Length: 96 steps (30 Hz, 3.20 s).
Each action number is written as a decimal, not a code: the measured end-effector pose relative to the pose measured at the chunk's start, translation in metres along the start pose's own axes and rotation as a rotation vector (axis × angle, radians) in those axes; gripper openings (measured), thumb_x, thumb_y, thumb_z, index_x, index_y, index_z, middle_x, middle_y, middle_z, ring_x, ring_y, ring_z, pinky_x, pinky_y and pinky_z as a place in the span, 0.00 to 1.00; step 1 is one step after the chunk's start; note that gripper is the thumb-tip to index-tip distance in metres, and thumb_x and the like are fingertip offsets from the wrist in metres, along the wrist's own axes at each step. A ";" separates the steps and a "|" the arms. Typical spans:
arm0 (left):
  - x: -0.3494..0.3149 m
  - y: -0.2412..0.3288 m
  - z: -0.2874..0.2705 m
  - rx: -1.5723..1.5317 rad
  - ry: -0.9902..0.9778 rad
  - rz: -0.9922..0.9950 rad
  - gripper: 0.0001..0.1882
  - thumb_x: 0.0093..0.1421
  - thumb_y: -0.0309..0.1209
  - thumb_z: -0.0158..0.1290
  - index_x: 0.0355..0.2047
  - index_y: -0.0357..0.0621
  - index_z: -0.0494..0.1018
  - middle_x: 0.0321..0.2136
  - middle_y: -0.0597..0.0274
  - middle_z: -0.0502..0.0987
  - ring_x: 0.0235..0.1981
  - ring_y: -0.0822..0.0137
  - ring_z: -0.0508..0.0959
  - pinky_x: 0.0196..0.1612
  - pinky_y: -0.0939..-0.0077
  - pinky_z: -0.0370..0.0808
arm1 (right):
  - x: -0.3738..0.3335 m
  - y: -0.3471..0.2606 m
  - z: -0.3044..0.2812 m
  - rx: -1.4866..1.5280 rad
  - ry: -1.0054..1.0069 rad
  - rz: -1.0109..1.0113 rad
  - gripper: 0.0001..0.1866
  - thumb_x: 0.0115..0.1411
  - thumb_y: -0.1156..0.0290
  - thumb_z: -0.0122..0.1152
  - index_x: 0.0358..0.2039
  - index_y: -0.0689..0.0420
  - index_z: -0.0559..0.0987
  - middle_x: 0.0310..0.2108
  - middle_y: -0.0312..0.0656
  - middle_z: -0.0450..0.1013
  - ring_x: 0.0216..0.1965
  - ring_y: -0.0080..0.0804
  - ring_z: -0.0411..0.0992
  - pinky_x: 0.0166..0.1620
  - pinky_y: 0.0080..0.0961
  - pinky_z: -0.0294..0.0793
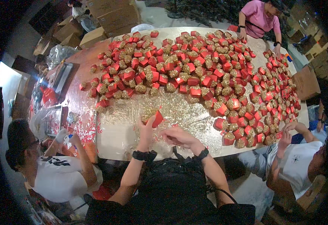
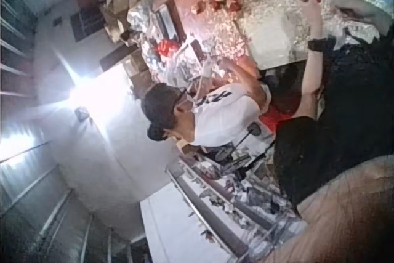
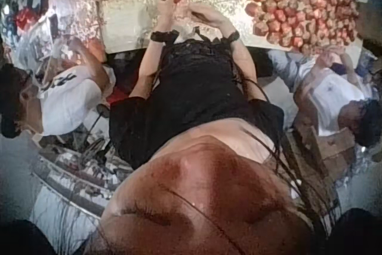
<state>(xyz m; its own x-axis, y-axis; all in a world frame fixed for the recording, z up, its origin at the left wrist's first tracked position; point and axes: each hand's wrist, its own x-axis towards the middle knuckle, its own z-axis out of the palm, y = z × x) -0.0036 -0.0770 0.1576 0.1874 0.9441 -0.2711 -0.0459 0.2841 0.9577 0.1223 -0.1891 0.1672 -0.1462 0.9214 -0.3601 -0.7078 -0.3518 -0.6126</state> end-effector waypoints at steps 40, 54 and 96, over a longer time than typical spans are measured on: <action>-0.053 0.036 0.011 0.486 -0.598 0.604 0.25 0.45 0.24 0.62 0.42 0.38 0.63 0.37 0.54 0.66 0.41 0.57 0.69 0.45 0.67 0.67 | -0.034 -0.025 0.007 -0.261 0.516 -0.763 0.08 0.59 0.77 0.61 0.40 0.63 0.79 0.40 0.41 0.77 0.41 0.24 0.75 0.44 0.21 0.74; -0.057 0.033 0.008 0.571 -0.646 0.698 0.27 0.41 0.25 0.64 0.41 0.38 0.63 0.36 0.50 0.66 0.38 0.51 0.70 0.41 0.62 0.68 | -0.072 -0.050 -0.002 -0.611 0.357 -0.619 0.09 0.52 0.84 0.62 0.34 0.61 0.83 0.37 0.44 0.78 0.39 0.29 0.76 0.42 0.24 0.76; 0.050 -0.086 -0.186 1.407 -0.381 0.145 0.46 0.48 0.53 0.62 0.56 0.31 0.59 0.49 0.36 0.66 0.50 0.37 0.68 0.50 0.50 0.68 | -0.120 0.008 -0.076 -1.069 1.410 -0.504 0.18 0.66 0.66 0.50 0.52 0.64 0.68 0.36 0.46 0.72 0.33 0.28 0.71 0.32 0.27 0.69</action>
<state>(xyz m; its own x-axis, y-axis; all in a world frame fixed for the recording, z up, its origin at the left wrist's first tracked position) -0.1727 -0.0227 0.0438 0.5173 0.7861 -0.3384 0.8466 -0.4123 0.3365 0.1870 -0.3155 0.1518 0.9336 0.3512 0.0714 0.2769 -0.5806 -0.7657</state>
